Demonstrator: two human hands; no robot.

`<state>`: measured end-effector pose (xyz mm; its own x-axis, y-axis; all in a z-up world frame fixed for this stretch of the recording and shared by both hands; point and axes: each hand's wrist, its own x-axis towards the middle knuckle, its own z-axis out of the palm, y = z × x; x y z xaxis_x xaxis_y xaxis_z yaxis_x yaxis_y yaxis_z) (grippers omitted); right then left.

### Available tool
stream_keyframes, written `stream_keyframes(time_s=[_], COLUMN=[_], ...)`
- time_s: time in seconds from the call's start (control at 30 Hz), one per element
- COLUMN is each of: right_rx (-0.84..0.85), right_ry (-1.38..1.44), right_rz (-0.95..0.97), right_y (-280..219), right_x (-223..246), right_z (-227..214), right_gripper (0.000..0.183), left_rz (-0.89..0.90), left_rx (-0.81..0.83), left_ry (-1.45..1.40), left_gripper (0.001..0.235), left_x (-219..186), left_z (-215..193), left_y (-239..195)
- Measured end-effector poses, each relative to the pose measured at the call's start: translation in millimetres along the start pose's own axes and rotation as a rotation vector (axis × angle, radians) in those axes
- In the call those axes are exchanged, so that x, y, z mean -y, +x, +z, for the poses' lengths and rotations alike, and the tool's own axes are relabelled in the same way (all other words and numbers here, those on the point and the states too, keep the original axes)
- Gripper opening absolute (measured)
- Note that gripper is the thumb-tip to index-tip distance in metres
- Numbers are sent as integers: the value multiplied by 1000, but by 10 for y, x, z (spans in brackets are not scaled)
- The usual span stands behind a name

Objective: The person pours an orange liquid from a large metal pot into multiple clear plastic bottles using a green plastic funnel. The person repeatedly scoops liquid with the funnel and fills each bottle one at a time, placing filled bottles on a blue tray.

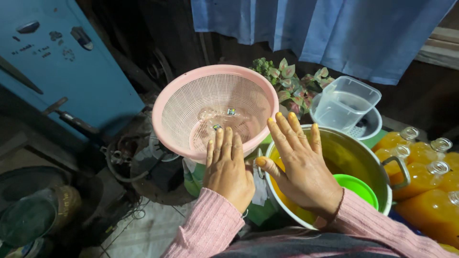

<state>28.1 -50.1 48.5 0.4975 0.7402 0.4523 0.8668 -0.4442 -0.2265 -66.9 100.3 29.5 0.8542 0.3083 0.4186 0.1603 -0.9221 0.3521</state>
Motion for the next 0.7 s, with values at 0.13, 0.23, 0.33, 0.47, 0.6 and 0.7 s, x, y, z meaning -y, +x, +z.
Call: stream_keyframes(time_s=[0.13,0.23,0.33,0.47,0.6,0.7], right_rx=[36,49,76,76,156,201], right_ry=[-17,-16,-49,-118,-120,-143], right_rz=[32,86,154,193,312,360], right_y=[195,386,709,1238,1663,1902], right_x=[-77,-124,-203,-297,-410,-533], right_z=[140,348,625,1052,1497,1789], right_gripper=[81,80,78,80,83,84], left_rz=[-1,38,52,80,54,49], left_rx=[32,48,148,295,405,470], left_ry=[-19,-23,6,-7,37,77], left_gripper=[68,68,71,70,68,68], left_x=[213,465,787,1323,1813,2089], left_z=[81,189,308,434,621,807], left_y=[165,378,698,1210,1687,1978])
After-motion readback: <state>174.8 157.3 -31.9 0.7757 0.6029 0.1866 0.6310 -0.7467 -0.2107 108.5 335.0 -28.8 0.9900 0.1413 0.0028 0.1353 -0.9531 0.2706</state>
